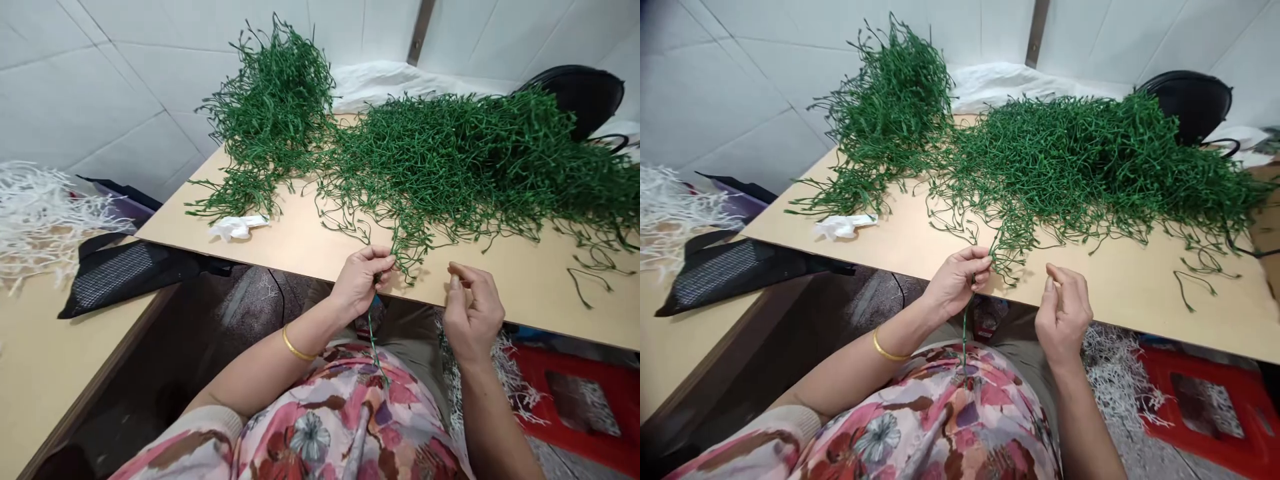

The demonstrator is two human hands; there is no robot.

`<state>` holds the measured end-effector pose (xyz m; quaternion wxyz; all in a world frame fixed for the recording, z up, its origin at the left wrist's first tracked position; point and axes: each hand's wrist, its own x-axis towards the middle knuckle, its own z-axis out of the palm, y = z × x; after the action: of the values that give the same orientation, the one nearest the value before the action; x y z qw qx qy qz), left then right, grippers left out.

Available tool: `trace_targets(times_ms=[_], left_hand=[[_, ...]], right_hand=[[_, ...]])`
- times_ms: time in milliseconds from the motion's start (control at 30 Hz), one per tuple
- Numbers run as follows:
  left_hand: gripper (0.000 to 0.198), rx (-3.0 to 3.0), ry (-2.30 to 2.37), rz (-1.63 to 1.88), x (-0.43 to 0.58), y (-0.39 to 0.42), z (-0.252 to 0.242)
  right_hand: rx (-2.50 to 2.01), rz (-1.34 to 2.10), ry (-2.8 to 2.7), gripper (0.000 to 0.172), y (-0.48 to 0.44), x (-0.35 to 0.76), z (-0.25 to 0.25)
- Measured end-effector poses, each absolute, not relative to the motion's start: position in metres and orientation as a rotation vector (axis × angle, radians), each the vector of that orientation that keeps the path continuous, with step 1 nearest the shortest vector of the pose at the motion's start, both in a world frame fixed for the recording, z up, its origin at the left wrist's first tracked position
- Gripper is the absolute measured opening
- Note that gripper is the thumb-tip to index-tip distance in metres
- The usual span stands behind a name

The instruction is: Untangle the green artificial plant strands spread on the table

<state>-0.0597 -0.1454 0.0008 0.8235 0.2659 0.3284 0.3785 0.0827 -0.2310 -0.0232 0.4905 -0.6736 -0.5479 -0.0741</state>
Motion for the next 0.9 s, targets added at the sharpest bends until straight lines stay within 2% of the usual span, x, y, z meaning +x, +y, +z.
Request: trace_targets(times_ms=[267, 500, 600, 700, 800, 900], left_hand=[[0.020, 0.654, 0.676, 0.850, -0.036, -0.107, 0.002], [0.023, 0.779, 0.534, 0.980, -0.014, -0.042, 0.049], [0.025, 0.782, 0.497, 0.987, -0.010, -0.028, 0.053], [0.026, 0.757, 0.493, 0.962, -0.010, -0.017, 0.041], [0.028, 0.698, 0.464, 0.935, -0.013, -0.009, 0.027], [0.029, 0.672, 0.425, 0.930, -0.016, -0.002, 0.022]], right_hand=[[-1.533, -0.065, -1.521, 0.022, -0.214, 0.070, -0.007], [-1.458, 0.037, -1.502, 0.019, -0.151, 0.095, 0.026], [-1.474, 0.133, -1.567, 0.020, -0.123, 0.102, 0.038], [-1.537, 0.319, -1.687, 0.024, -0.101, 0.102, 0.040], [-1.547, 0.651, -1.725, 0.029, -0.087, 0.096, 0.033], [-1.459, 0.901, -1.549, 0.023, -0.079, 0.090, 0.024]])
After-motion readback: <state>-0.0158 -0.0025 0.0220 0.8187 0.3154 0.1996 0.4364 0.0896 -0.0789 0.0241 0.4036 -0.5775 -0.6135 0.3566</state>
